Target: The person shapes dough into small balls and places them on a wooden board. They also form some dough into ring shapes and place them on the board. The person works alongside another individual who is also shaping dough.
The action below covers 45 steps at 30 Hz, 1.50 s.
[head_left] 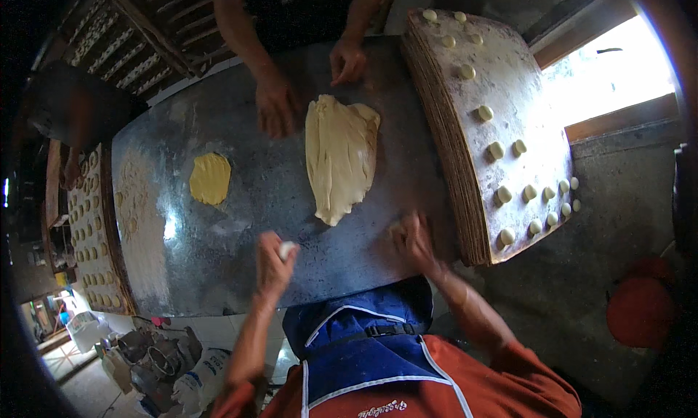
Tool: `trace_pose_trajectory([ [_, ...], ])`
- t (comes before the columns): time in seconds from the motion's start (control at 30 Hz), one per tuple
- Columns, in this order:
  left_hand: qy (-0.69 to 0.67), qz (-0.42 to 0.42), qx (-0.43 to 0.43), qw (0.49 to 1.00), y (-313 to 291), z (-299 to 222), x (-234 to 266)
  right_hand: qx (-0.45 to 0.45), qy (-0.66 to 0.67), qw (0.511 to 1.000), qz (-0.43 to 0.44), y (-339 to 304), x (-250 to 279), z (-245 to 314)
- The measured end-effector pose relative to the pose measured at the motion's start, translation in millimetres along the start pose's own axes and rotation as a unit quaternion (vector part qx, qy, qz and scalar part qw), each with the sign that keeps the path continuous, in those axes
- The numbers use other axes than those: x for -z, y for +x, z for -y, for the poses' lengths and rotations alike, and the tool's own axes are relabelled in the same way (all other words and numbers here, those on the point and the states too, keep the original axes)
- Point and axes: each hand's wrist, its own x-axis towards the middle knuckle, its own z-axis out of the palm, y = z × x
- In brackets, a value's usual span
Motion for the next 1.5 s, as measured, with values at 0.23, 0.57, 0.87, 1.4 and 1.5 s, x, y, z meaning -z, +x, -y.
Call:
trace_pose_trajectory([
  [0.23, -0.011, -0.096, -0.064, 0.993, -9.7, -38.9, -57.6, 0.181, -0.074, 0.976, -0.099, -20.4, -62.8, -23.6],
  [0.57, -0.034, -0.093, 0.012, 0.995, 0.0, -42.9, -45.7, 0.042, -0.020, 0.998, -0.034, 3.0, -52.6, 8.6],
  [0.87, -0.018, -0.121, 0.127, 0.984, 6.8, -31.9, -47.0, 0.236, -0.149, 0.933, -0.226, 23.4, -50.7, -5.3],
  [1.4, 0.127, 0.259, -0.086, 0.954, 15.9, -55.1, 75.0, 0.145, -0.139, 0.966, -0.165, -22.8, -2.6, -22.9],
  [1.5, 0.092, 0.243, -0.176, 0.950, 89.7, -150.0, 62.4, 0.235, -0.301, 0.922, -0.068, -27.0, 9.7, -13.5],
])
